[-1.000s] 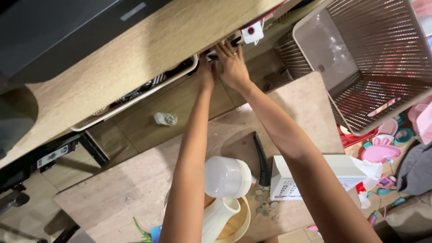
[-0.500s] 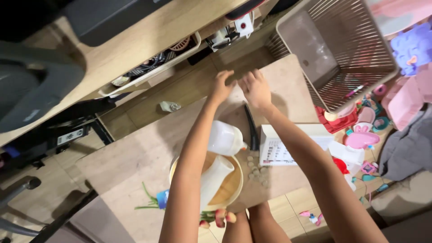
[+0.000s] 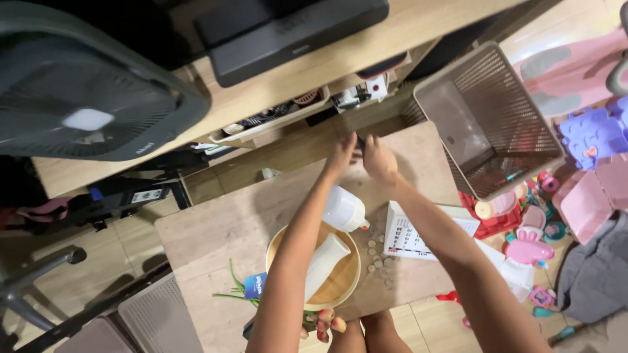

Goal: Tidying a workspace and arranging flowers in a vase.

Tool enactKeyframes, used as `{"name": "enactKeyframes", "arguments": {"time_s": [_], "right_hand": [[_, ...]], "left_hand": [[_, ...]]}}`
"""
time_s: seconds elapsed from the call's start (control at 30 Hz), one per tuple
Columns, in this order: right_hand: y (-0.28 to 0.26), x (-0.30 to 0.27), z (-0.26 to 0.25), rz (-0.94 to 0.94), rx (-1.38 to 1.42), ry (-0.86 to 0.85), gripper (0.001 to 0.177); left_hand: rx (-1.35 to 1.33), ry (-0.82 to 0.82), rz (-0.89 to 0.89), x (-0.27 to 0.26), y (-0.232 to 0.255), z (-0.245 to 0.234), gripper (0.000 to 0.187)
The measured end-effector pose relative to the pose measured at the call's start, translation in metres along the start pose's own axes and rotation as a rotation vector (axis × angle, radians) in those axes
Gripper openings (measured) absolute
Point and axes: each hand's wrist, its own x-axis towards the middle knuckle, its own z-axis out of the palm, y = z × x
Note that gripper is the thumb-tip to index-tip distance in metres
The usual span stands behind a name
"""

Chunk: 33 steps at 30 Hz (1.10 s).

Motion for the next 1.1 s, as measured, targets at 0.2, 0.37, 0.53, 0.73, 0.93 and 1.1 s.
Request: {"name": "enactKeyframes", "arguments": {"time_s": [0.2,0.37,0.53,0.73,0.93,1.1], "right_hand": [[-0.098,0.101,-0.097,-0.259,-0.337,0.203,0.048],[-0.130,0.139,-0.104,-0.433,-0.333,0.367,0.042],[-0.126,0.147,-0.080,-0.449,-0.243,0.406,0.061],[-0.116,0.148,-0.056,-0.344,-0.352,0.233,0.084],[-0.117,0.131,-0.086,-0.309,-0.282,0.127,0.084],[-0.093,0.075,-0.065,-0.340,-0.137,0.051,0.081]], "left_hand": [[-0.429,0.102,0.238,-0.048,0.195,-0.037,0.051],[-0.567,0.059,0.322,-0.003,0.198,-0.090,0.044],[-0.567,0.141,0.302,0.028,0.184,-0.123,0.041],[-0.340,0.540,0.344,0.057,0.153,-0.115,0.033],[0.362,0.730,0.489,0.029,0.154,-0.094,0.068],[0.557,0.602,0.810,-0.028,0.144,-0.071,0.069]]}}
